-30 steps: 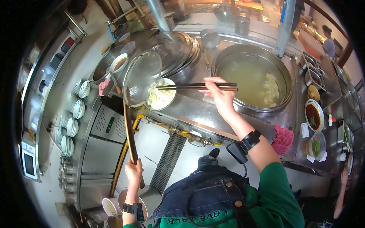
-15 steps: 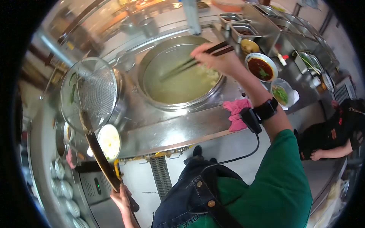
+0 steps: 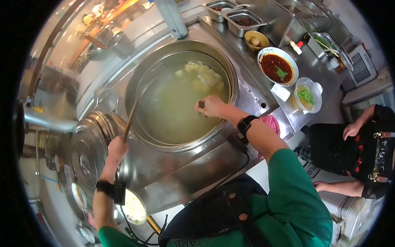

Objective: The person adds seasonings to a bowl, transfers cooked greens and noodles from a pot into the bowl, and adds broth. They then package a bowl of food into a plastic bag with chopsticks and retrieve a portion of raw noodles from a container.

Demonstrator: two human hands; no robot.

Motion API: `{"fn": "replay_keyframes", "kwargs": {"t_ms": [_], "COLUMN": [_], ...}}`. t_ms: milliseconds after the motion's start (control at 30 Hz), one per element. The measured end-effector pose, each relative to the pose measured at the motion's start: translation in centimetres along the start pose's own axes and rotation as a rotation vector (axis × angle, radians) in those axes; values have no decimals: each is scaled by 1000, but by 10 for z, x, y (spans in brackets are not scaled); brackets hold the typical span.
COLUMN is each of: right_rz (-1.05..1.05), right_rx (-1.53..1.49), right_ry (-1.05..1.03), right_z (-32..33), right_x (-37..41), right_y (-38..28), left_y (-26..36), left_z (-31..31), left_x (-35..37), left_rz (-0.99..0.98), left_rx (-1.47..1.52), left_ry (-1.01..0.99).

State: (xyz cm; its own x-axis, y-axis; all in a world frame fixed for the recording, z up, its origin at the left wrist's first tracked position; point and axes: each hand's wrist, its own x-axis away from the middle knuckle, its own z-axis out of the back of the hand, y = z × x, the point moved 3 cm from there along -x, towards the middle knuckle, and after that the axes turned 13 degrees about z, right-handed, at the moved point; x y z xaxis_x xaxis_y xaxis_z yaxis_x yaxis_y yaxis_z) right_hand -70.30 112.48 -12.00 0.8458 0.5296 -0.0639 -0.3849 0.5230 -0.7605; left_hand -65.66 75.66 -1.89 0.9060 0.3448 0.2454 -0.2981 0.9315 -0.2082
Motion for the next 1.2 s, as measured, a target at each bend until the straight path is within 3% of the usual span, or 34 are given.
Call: {"fn": "replay_keyframes", "kwargs": {"t_ms": [33,100,167,233,433,633,733,867,1000,1100,1200], "right_rz": [-20,76,9,-119,-62,-98,-68,-25,-12,40,150], "right_rx": [-6,-132,-249,-527,-554,-452,-411,-493,-473,-492,-416], "right_ry": [4,333,387,503,631,751,686,664,577,479,566], "right_z": [2,15,31,47,125,171,147,88,60,79,124], "right_x": [-1,-2,-1,1,23,63,62,31,7,19,42], "right_y": [5,12,17,18,-12,-22,-3,17,-17,-48,-64], "left_y": [7,25,39,41,60,21,34,80,78,64,63], "left_z": [-5,-16,-14,-38,-18,2,-13,-59,-52,-45,-30], "left_x": [-9,-11,3,7,65,101,89,62,99,139,178], "left_rz": [-17,-40,-1,48,351,534,436,375,368,385,338], "left_rx": [-8,33,166,520,980,1155,1092,1291,1325,1432,1600], "left_ry": [-10,-305,-570,-852,-1358,-1251,-1131,-1112,-1116,-1073,-961]}}
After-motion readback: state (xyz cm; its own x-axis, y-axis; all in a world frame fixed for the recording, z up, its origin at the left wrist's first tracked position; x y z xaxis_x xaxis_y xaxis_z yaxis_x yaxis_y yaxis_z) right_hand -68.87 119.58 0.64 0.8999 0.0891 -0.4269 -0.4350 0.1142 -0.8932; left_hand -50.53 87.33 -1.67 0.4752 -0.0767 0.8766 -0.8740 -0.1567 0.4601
